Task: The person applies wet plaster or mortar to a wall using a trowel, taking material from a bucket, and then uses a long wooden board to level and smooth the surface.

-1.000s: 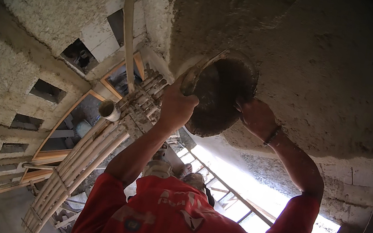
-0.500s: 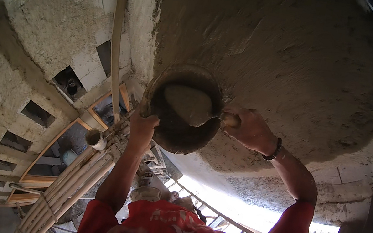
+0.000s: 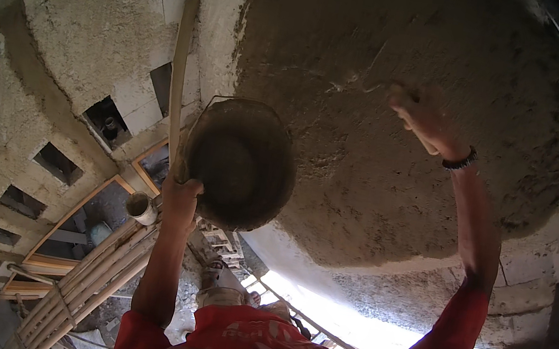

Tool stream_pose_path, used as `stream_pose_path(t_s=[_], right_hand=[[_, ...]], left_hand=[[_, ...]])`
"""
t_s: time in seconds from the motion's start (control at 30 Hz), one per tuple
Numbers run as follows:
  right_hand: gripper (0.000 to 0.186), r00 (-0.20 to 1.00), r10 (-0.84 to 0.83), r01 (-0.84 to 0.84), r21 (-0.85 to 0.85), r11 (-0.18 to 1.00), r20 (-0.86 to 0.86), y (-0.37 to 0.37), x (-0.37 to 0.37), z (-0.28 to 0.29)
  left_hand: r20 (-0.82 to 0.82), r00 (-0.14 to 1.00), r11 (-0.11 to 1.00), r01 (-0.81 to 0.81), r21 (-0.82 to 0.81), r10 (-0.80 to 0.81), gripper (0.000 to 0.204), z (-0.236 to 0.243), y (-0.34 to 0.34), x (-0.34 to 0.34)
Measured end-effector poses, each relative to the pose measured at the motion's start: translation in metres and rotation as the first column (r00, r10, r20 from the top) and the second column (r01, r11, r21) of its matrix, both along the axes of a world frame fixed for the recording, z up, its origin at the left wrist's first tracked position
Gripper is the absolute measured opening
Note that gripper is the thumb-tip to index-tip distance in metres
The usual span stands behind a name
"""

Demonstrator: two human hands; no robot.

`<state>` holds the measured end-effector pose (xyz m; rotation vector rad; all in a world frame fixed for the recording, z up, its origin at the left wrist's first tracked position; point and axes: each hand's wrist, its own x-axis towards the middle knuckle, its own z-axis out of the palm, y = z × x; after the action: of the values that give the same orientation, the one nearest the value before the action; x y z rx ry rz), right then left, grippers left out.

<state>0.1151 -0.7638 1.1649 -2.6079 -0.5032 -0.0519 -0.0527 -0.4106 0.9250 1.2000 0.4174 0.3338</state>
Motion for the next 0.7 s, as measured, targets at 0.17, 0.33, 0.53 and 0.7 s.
stream_pose_path(t_s=[0.17, 0.33, 0.53, 0.7], right_hand=[[0.043, 0.751, -0.191, 0.134, 0.138, 0.981, 0.632, -0.043, -0.021, 0.068], [0.047, 0.990, -0.110, 0.123, 0.170, 0.978, -0.082, -0.037, -0.073, 0.006], [0.035, 0.950, 0.303, -0.302, -0.446, 0.843, -0.071, -0.031, -0.106, -0.107], [0.016, 0.880, 0.396, -0.117, -0.688, 0.717, 0.263, -0.006, -0.110, -0.153]], left_hand=[[0.029, 0.999, 0.999, 0.032, -0.025, -0.031, 0.061, -0.003, -0.019, 0.004], [0.076, 0.994, 0.997, 0.077, -0.002, -0.076, 0.058, 0.005, -0.044, 0.002], [0.030, 0.986, 0.974, 0.155, 0.164, -0.162, 0.059, 0.006, -0.088, 0.006], [-0.087, 0.979, 0.880, 0.206, 0.428, -0.187, 0.062, 0.022, -0.122, -0.002]])
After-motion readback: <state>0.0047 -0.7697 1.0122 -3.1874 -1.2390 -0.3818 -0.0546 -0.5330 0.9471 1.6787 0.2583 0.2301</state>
